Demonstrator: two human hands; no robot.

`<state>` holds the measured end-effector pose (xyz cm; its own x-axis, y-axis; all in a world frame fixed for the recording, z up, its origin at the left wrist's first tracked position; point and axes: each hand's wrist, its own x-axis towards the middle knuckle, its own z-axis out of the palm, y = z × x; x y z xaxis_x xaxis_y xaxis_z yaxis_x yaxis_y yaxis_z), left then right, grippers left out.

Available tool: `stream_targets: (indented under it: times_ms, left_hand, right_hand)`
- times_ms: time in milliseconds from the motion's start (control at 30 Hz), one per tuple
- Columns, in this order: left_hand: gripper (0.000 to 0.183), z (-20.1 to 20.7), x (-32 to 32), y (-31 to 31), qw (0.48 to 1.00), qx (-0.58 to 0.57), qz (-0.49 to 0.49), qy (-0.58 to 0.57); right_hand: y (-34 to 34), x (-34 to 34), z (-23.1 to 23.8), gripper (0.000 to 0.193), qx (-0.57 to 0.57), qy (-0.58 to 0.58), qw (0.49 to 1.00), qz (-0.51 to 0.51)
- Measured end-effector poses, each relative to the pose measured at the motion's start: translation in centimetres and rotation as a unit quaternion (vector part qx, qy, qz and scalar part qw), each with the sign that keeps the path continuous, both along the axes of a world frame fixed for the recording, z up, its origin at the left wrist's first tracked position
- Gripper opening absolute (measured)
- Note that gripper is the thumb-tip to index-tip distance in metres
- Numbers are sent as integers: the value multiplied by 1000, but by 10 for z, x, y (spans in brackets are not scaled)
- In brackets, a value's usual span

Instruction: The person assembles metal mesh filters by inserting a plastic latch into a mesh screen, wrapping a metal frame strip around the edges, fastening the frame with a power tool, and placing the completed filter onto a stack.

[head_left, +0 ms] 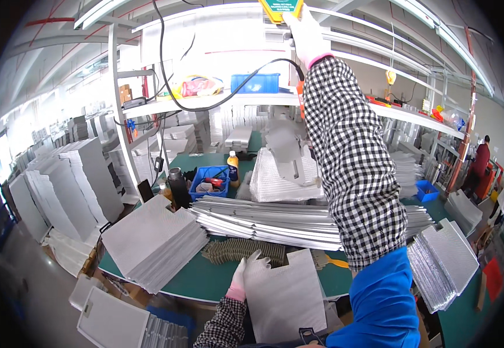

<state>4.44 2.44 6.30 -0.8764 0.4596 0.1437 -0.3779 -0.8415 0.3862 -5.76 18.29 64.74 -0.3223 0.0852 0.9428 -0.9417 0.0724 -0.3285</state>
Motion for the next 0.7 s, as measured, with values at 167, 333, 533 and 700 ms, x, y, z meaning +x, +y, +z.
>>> stream_targets:
  times_ms: [167,333,533,700]
  left_hand:
    - [60,6,-4,8,1000,-11,-22,7]
    - [61,10,3,6,999,-47,4,-14]
    - [66,11,11,11,997,-70,13,7]
    - [68,-11,4,11,1000,-12,0,26]
  right_hand:
    - [25,2,21,50,13,-31,991,126]
    - [38,22,36,48,74,-24,991,108]
    - [12,20,39,44,108,3,993,38]
    - [8,-2,-8,47,79,79,988,103]
